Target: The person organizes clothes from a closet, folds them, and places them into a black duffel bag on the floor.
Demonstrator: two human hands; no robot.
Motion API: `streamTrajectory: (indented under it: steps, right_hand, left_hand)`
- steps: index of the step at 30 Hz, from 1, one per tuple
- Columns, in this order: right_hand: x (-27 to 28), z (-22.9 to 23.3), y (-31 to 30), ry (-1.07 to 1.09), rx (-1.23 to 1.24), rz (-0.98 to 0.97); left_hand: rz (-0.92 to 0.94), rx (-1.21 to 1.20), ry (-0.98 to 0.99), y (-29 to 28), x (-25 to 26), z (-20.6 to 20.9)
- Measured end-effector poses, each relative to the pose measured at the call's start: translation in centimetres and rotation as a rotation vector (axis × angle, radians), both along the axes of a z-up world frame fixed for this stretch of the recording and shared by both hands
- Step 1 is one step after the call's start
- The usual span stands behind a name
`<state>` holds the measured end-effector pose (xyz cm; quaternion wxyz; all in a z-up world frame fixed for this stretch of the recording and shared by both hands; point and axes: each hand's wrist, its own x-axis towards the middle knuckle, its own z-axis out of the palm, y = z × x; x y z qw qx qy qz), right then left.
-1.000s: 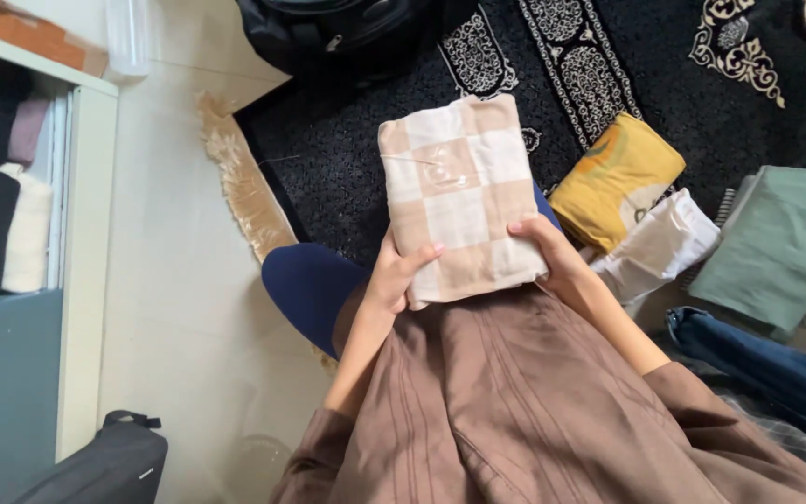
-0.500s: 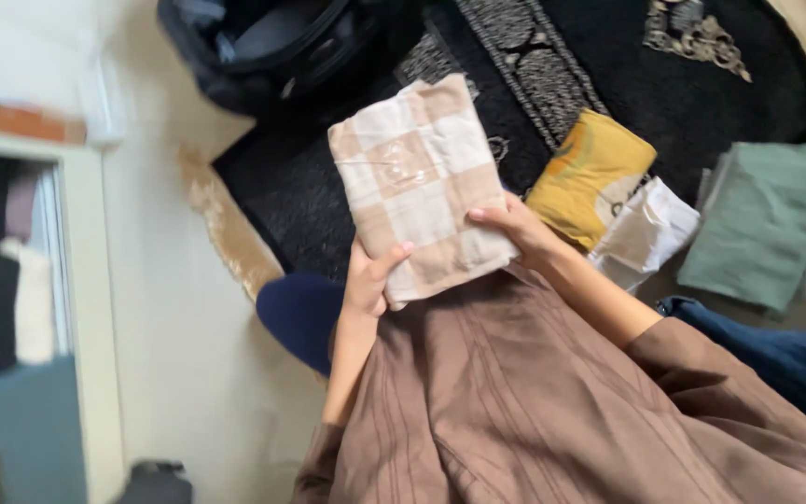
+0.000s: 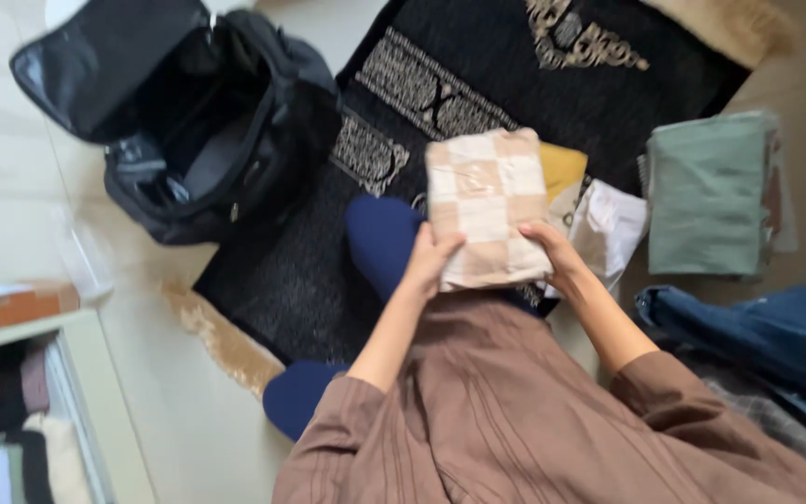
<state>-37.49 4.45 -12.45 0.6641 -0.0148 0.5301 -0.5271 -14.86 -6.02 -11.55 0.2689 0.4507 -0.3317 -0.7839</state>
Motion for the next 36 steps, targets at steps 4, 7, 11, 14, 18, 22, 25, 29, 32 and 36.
streamTrajectory:
  steps: [4,7,11,14,18,22,25,29,32,36]
  right_hand:
    - [-4.1,-1.0,1.5,0.065,0.031,-0.032]
    - [-5.0,-0.3,2.1,0.097,0.055,-0.041]
    - [-5.5,-2.0,3.1,0.099,0.102,-0.105]
    - [-6.3,-3.9,3.5,0.095,0.074,-0.112]
    - [-6.9,-4.6,3.2,0.163,0.035,-0.136]
    - [-7.8,-4.0,2.3,0.253,-0.024,-0.149]
    - [-8.5,-5.5,2.7,0.231,-0.053,-0.166]
    - [-8.9,-5.5,2.7,0.18,0.006,-0.22]
    - [-9.4,-8.0,3.5,0.294,0.035,-0.224]
    - [-10.7,-11.8,4.9,0.539,0.2,-0.179]
  left_hand:
    - [-0.111,0.075,0.022,0.5,-4.4,-4.1]
    - [-0.142,0.163,0.138,1.0,-5.7,-5.0]
    - [-0.183,0.191,0.109,0.5,-6.8,-4.4]
    - [-0.206,0.2,0.098,0.3,-7.5,-4.7]
    - [-0.203,0.02,0.052,0.4,-8.4,-6.2]
    - [-0.223,-0.054,-0.003,-0.6,-9.9,-5.7]
    - [-0.259,-0.14,0.052,-1.0,-10.5,-6.2]
    - [-0.295,-0.084,0.049,-1.6,-11.1,-6.6]
    - [-0.433,0.042,-0.053,-1.5,-10.3,-9.2]
    - [-0.624,-0.261,-0.213,-0.4,-9.1,-11.9]
